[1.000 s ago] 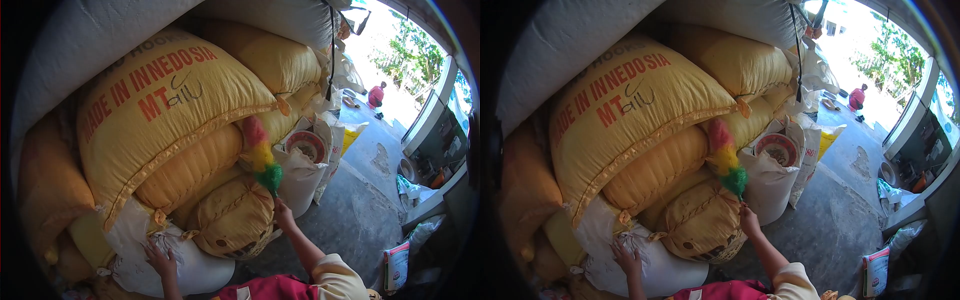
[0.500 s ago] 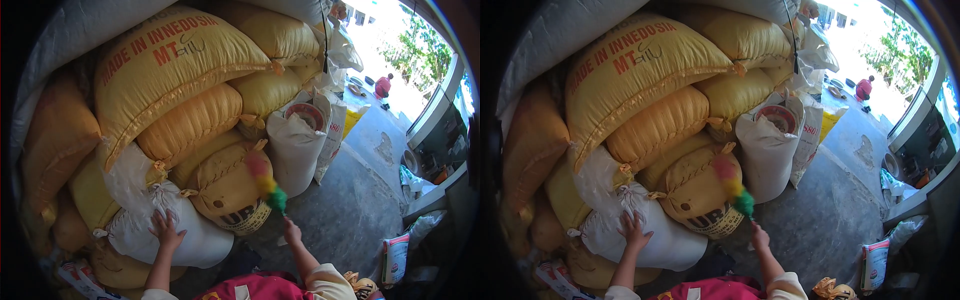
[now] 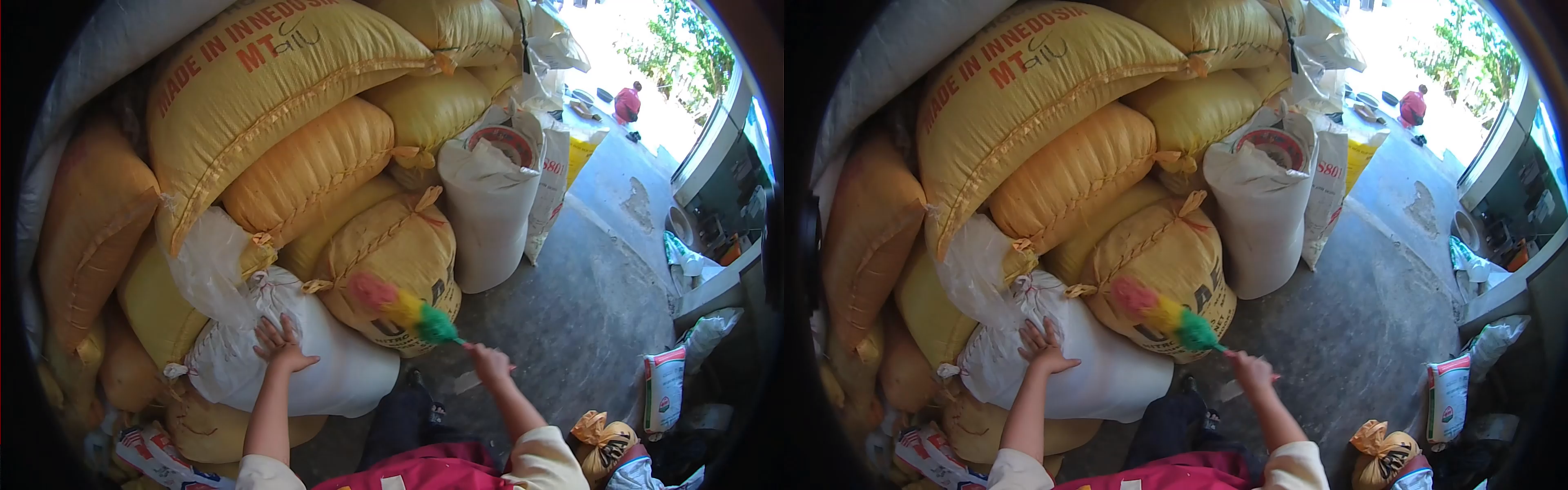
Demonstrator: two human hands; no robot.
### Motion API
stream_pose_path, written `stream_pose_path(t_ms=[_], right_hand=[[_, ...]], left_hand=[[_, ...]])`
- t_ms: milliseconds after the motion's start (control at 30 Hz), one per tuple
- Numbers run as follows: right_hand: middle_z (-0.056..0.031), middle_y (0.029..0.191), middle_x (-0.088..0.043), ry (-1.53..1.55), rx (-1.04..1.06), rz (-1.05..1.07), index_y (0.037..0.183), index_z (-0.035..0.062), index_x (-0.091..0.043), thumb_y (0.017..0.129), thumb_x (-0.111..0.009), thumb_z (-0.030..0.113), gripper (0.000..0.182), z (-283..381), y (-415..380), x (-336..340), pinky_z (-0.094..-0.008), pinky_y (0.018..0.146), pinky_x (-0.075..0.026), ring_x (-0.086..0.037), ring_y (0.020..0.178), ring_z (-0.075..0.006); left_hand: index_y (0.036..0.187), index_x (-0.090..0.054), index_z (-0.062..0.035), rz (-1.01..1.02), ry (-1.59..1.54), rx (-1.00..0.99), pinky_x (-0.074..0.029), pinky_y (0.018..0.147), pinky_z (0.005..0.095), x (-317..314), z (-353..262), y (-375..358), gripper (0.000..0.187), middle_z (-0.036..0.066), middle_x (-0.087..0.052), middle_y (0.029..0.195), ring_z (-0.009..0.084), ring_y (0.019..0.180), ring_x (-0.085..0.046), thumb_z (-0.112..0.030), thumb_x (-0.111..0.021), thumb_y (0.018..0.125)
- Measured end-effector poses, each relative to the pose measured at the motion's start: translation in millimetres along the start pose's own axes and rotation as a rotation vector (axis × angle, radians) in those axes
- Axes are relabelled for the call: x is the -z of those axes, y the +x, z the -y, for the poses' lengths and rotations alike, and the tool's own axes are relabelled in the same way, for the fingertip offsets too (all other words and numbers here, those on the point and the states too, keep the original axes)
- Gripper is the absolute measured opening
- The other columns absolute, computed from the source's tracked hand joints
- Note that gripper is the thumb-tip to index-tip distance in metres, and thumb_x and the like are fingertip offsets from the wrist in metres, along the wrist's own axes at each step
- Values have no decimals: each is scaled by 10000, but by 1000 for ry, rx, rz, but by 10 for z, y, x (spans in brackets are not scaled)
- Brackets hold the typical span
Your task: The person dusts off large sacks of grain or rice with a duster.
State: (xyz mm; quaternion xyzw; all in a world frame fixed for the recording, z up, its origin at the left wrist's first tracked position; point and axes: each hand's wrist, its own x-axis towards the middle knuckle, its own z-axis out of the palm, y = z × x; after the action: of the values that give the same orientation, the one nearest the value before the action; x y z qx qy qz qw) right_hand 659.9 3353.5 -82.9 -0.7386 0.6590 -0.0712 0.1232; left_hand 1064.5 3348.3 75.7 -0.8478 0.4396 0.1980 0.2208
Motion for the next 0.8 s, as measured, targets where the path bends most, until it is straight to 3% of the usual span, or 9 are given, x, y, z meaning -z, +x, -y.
stream_pose_path(t_ms=[167, 267, 367, 433, 500, 533, 600, 700, 800], right_hand=[[-200, 688, -593, 144, -339, 12, 919, 111, -540, 887, -360, 345, 297, -347, 110, 192, -502, 593, -439, -577, 679, -394], [-210, 733, -593, 304, -338, 18, 995, 156, -540, 879, -360, 387, 314, 36, 58, 215, -506, 625, -432, -561, 713, -416], [-207, 710, -589, 415, -26, 32, 965, 131, -533, 883, -369, 355, 290, 503, -63, 181, -487, 623, -440, -567, 694, -402], [-167, 722, -597, 98, 121, 242, 969, 154, -552, 876, -408, 260, 202, 636, 82, 234, -463, 569, -444, -576, 656, -363], [-166, 681, -590, 140, 131, 71, 937, 136, -550, 878, -394, 262, 209, 450, 305, 43, -462, 553, -446, -580, 636, -354], [-179, 680, -584, 74, -88, 62, 944, 120, -547, 878, -375, 267, 235, 414, 455, 100, -462, 571, -450, -580, 649, -360], [-218, 856, -593, 342, -415, 69, 997, 88, -558, 895, -350, 313, 323, 256, 710, 332, -457, 632, -458, -575, 800, -370], [-208, 810, -591, 446, -169, -293, 1089, 125, -548, 886, -402, 289, 298, 212, 727, 337, -468, 636, -446, -554, 794, -399], [-200, 761, -593, 304, -93, -20, 994, 130, -578, 869, -431, 283, 246, 414, 497, 314, -480, 621, -434, -551, 753, -407]], left_hand=[[1314, 244, -163, 12, -22, 22, -27, 951, 631, 28, -22, -39, 1226, 241, 275, 1341, 439, 1238, 225, -518, -690, 604], [1319, 234, -162, 6, -19, 24, -28, 951, 631, 53, -42, -63, 1216, 238, 267, 1346, 438, 1240, 222, -515, -687, 607], [1327, 219, -167, 10, -4, 33, -34, 953, 629, 65, -24, -76, 1210, 231, 262, 1352, 438, 1242, 215, -518, -686, 604], [1334, 204, -178, 6, -16, 23, -41, 958, 624, 79, -21, -94, 1203, 224, 263, 1354, 437, 1247, 205, -524, -685, 601], [1335, 201, -182, 13, -18, 27, -41, 958, 624, 70, -21, -102, 1202, 221, 263, 1355, 437, 1249, 200, -525, -685, 599], [1337, 197, -187, 8, -8, 18, -41, 958, 624, 82, -8, -88, 1201, 219, 263, 1356, 436, 1251, 195, -527, -685, 597], [1332, 207, -177, 5, -18, 17, -41, 950, 633, 44, 26, -61, 1223, 225, 273, 1349, 437, 1244, 211, -527, -696, 585], [1331, 208, -168, 3, -51, 9, -42, 941, 645, 2, 44, -19, 1249, 229, 277, 1345, 437, 1238, 227, -521, -714, 565], [1339, 191, -175, -39, -66, 12, -38, 942, 644, -30, 50, -24, 1248, 223, 267, 1353, 436, 1242, 218, -509, -723, 557]])
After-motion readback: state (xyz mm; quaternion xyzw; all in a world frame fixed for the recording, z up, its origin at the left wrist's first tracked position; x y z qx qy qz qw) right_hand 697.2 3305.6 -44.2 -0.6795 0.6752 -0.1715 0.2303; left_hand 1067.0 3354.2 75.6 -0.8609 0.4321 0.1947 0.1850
